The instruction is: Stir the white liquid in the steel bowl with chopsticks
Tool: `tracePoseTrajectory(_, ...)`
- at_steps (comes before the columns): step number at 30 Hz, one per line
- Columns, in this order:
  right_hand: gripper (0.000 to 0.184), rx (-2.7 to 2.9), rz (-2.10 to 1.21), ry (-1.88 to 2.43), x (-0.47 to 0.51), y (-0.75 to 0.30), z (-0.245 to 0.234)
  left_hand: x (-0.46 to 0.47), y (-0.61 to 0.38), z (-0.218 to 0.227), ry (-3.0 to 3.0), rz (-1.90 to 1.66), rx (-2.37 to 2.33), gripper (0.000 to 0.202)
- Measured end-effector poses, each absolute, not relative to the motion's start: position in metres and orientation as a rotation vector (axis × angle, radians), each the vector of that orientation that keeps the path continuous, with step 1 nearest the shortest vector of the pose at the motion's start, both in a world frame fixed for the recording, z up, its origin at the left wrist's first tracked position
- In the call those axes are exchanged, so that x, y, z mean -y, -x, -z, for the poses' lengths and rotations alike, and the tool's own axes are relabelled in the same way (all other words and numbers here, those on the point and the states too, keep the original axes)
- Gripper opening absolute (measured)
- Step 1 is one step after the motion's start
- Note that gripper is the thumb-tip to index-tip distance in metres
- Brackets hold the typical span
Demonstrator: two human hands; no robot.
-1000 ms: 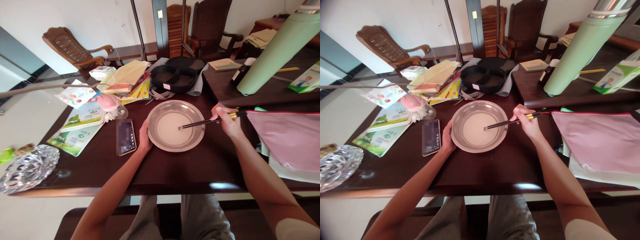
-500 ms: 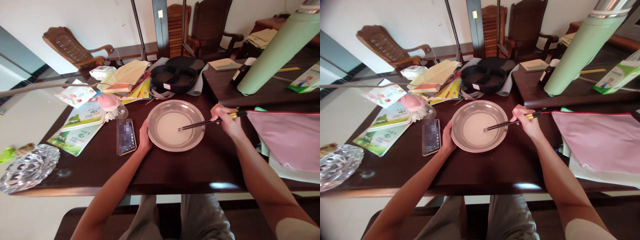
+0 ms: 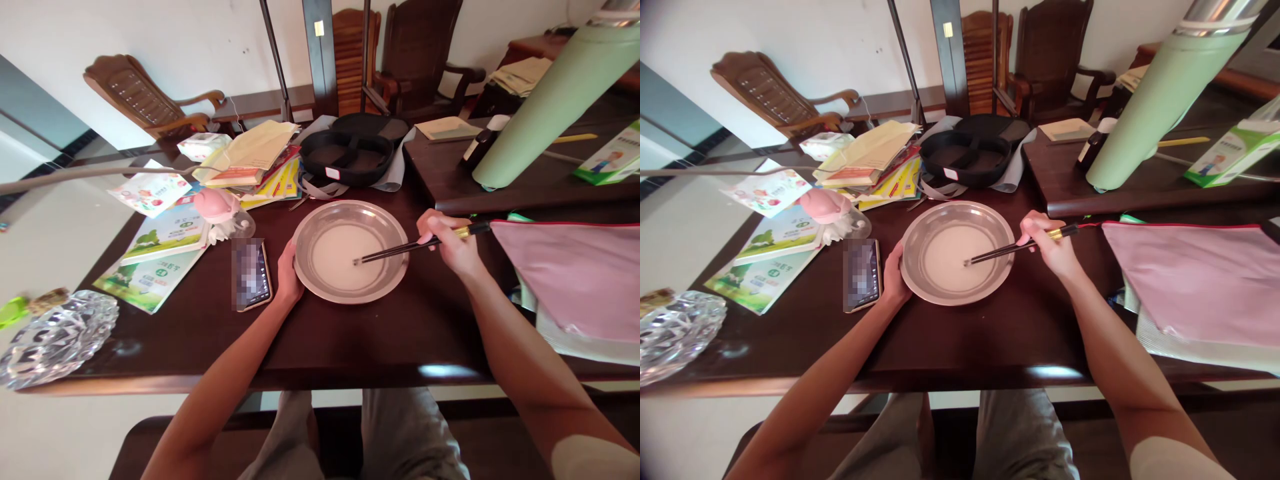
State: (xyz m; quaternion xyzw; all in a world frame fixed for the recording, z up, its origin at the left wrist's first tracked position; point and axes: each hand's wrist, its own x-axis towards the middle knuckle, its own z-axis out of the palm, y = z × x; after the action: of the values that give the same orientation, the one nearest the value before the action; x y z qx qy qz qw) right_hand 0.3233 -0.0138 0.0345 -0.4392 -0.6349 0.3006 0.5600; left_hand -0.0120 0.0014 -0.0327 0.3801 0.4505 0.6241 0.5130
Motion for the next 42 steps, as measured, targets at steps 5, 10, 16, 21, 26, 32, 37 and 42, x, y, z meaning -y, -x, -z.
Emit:
tracePoseTrajectory(5, 0.061, 1.746, -0.710, 1.068, 0.015, -0.306, -0.031, 0.000, 0.013, 0.031, -0.918, -1.490, -1.093, 0.047)
tracePoseTrajectory(10, 0.065, 1.663, -0.587, 1.125, 0.012, -0.317, -0.036, 0.000, 0.013, 0.030, -0.924, -1.486, -1.087, 0.048)
tracePoseTrajectory(16, 0.066, 1.522, -0.796, 0.977, 0.014, -0.322, -0.036, -0.001, 0.013, 0.032, -0.913, -1.489, -1.093, 0.053)
tracePoseTrajectory(21, 0.064, 1.783, -0.674, 1.045, 0.014, -0.305, -0.031, -0.001, 0.014, 0.033, -0.923, -1.494, -1.097, 0.049)
tracePoseTrajectory(26, 0.067, 1.539, -0.634, 1.094, 0.011, -0.325, -0.037, -0.001, 0.015, 0.034, -0.917, -1.489, -1.082, 0.052)
tracePoseTrajectory(32, 0.063, 1.646, -0.820, 0.992, 0.014, -0.315, -0.035, -0.002, 0.014, 0.033, -0.920, -1.495, -1.092, 0.049)
tracePoseTrajectory(37, 0.060, 1.728, -0.676, 1.100, 0.014, -0.308, -0.035, -0.001, 0.013, 0.032, -0.919, -1.493, -1.098, 0.049)
tracePoseTrajectory(42, 0.068, 1.445, -0.724, 1.035, 0.013, -0.329, -0.038, -0.002, 0.013, 0.033, -0.923, -1.487, -1.071, 0.048)
